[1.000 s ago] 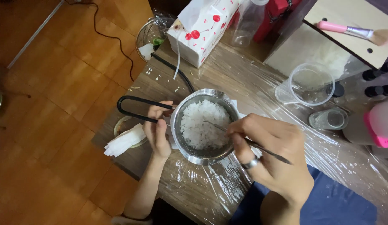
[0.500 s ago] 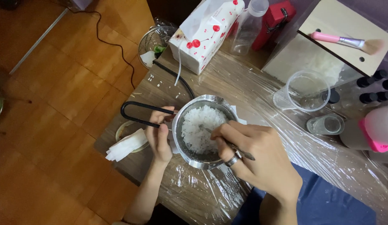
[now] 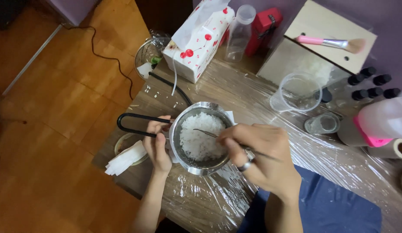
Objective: The person is stirring white wax flakes in a small metal pot and preparing napkins on a workbench.
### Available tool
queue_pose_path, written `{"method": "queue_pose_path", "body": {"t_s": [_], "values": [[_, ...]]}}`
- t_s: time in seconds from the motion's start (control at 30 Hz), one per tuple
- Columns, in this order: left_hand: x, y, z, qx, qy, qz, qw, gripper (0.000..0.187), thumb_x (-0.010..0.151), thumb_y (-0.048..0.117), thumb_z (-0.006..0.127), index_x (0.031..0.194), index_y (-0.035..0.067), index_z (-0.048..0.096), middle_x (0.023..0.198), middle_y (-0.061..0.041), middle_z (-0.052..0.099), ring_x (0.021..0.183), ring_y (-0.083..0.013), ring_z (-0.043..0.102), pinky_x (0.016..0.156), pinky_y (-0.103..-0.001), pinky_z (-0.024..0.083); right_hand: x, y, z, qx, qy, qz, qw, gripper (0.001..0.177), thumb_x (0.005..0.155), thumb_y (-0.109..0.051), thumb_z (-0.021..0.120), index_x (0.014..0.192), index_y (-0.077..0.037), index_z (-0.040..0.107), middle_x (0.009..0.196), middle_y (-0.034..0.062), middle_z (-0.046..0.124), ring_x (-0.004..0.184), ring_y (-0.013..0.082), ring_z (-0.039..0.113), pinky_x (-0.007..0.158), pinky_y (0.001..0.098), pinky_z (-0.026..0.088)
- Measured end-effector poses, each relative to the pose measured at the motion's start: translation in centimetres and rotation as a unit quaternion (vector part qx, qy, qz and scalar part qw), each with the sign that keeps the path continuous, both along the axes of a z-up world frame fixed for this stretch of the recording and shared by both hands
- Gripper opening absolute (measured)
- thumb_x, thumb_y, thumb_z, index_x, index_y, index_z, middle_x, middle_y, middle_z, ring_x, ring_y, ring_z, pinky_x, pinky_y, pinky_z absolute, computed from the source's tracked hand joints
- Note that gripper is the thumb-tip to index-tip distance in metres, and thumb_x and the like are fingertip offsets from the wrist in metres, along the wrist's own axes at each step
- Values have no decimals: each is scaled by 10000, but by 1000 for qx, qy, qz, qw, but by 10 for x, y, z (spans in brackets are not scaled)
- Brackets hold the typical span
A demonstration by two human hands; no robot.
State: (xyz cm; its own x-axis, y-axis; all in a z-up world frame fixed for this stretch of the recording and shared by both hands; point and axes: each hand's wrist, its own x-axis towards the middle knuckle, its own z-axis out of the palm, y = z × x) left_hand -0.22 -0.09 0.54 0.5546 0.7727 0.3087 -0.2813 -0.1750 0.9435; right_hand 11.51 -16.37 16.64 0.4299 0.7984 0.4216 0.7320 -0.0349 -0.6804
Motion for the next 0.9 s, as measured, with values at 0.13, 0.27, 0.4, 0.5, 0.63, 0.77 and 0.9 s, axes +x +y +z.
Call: {"method": "queue_pose_path", "body": {"t_s": [0.13, 0.27, 0.4, 0.5, 0.63, 0.77, 0.9], "values": [[0, -1, 6, 16, -3, -6, 1000, 548, 910, 512, 440, 1060, 1, 571, 926, -89, 635, 828, -163, 604, 736, -291, 482, 0, -4, 1, 53, 92, -41, 994, 304, 910, -159, 416, 719, -40, 620, 636, 33, 637, 517, 100, 591, 492, 202, 453], [-7, -11, 5, -2, 11, 18, 1000, 490, 946, 440, 401, 1175, 23, 521, 1118, -132, 584, 1048, -194, 522, 942, -342, 375, 8, 0, -15, 87, 135, -33, 987, 272, 899, -215, 487, 716, -106, 656, 494, 25, 586, 429, 153, 507, 469, 258, 456], [-38, -16, -7, 6, 49, 117, 992, 397, 939, 251, 455, 1281, 58, 398, 1227, -130, 476, 1114, -214, 448, 957, -364, 296, -6, -13, -36, 197, 240, -63, 949, 284, 913, -221, 500, 745, -40, 641, 505, 68, 605, 457, 147, 565, 476, 233, 447], [-56, -44, 14, 88, -39, 208, 973, 148, 919, 106, 526, 1033, 19, 489, 988, -105, 511, 891, -190, 511, 777, -271, 459, -21, -40, -51, 222, 348, -65, 909, 257, 891, -197, 467, 761, 3, 565, 573, 119, 604, 442, 157, 557, 431, 198, 324], [-80, -83, 23, 226, -8, 165, 960, 197, 904, 151, 490, 766, 43, 581, 774, -63, 531, 777, -197, 519, 716, -323, 426, -39, -71, -66, 281, 419, -95, 858, 242, 840, -227, 499, 710, -24, 531, 457, 119, 541, 353, 167, 524, 401, 211, 271], [-76, -117, 58, 316, 69, -23, 946, 380, 920, 381, 399, 1001, 80, 618, 797, 19, 684, 814, -153, 604, 811, -330, 360, -59, -103, -75, 324, 451, -105, 825, 262, 836, -223, 539, 688, -9, 509, 443, 143, 500, 310, 203, 479, 347, 235, 286], [-66, -151, 72, 296, 81, -136, 942, 308, 930, 338, 447, 802, 121, 626, 800, 36, 689, 732, -149, 613, 723, -297, 335, -79, -144, -99, 296, 420, -164, 842, 319, 815, -300, 586, 654, -27, 545, 454, 111, 541, 313, 170, 497, 376, 220, 247]]}}
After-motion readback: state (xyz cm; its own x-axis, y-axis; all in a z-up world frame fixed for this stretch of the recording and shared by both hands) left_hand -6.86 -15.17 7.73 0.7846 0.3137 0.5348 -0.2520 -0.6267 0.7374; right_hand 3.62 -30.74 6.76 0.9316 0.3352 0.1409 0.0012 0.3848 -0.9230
